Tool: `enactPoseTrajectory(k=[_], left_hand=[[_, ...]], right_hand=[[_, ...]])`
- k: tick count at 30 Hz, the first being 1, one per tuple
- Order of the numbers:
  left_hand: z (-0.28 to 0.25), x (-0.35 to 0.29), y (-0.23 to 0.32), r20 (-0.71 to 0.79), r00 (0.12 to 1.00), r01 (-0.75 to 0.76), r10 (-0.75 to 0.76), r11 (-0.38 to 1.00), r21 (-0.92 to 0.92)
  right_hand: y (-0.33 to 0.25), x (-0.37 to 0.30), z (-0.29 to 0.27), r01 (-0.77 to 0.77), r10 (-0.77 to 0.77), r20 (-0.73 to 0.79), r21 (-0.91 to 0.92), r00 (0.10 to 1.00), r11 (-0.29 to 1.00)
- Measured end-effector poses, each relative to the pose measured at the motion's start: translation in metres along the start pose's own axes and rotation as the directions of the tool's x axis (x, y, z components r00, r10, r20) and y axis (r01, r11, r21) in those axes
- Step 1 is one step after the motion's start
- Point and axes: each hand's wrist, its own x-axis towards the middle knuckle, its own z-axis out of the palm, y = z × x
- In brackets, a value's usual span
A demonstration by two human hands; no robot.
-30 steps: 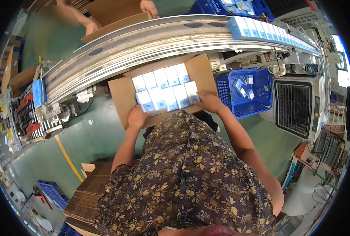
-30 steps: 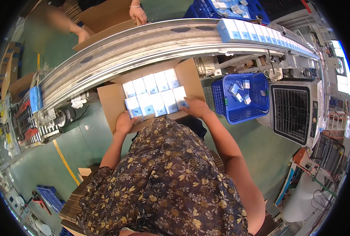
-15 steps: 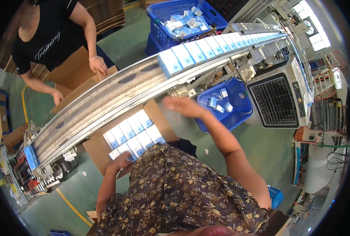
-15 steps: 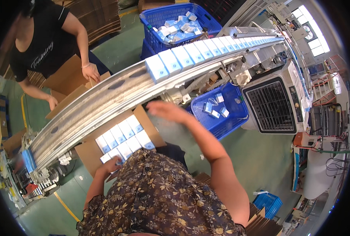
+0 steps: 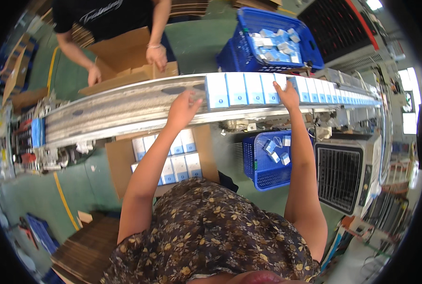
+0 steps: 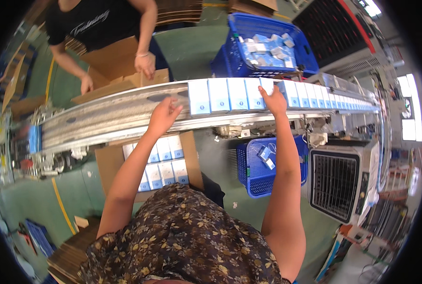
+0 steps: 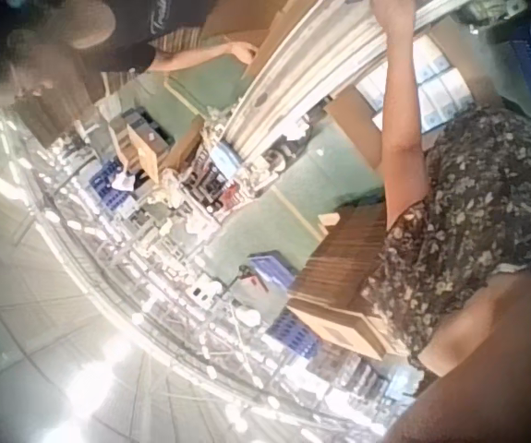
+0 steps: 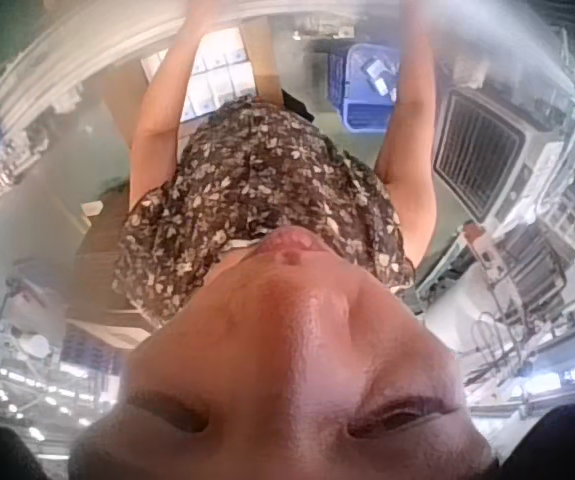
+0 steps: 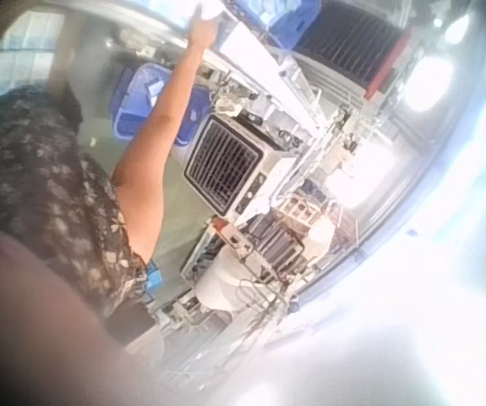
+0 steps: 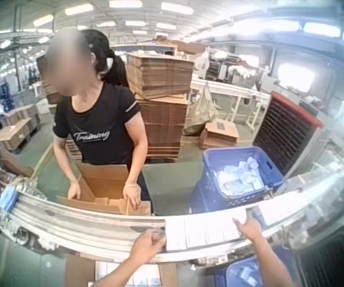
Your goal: The person packs small white boxes from a conveyor belt into a larger cardboard box. They arrange the items in rows, close the cardboard box, and place it on a stack of other boxes before retrieving a new empty box to continue the process.
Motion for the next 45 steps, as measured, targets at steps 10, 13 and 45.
enactPoseTrajectory(k=[10,13,45], left_hand=[[-0.122,-0.042,-0.031,-0.364,0.9,0.28,-0.24,0.958,0.061],[-0.178,-0.089,0.007,-0.534,0.845,-0.024,-0.008,0.998,-0.052],[-0.278,-0.293,-0.226,-0.37,0.929,0.16,-0.023,0.926,0.342]], right_hand=[[-0.198,-0.121,0.052,0.28,-0.261,-0.1,0.38,0.96,0.882],[-0.229,-0.179,0.008,0.42,-0.3,-0.332,0.392,0.895,0.819],[-0.144,-0.351,0.122,0.302,-0.316,-0.248,-0.095,0.916,0.949]])
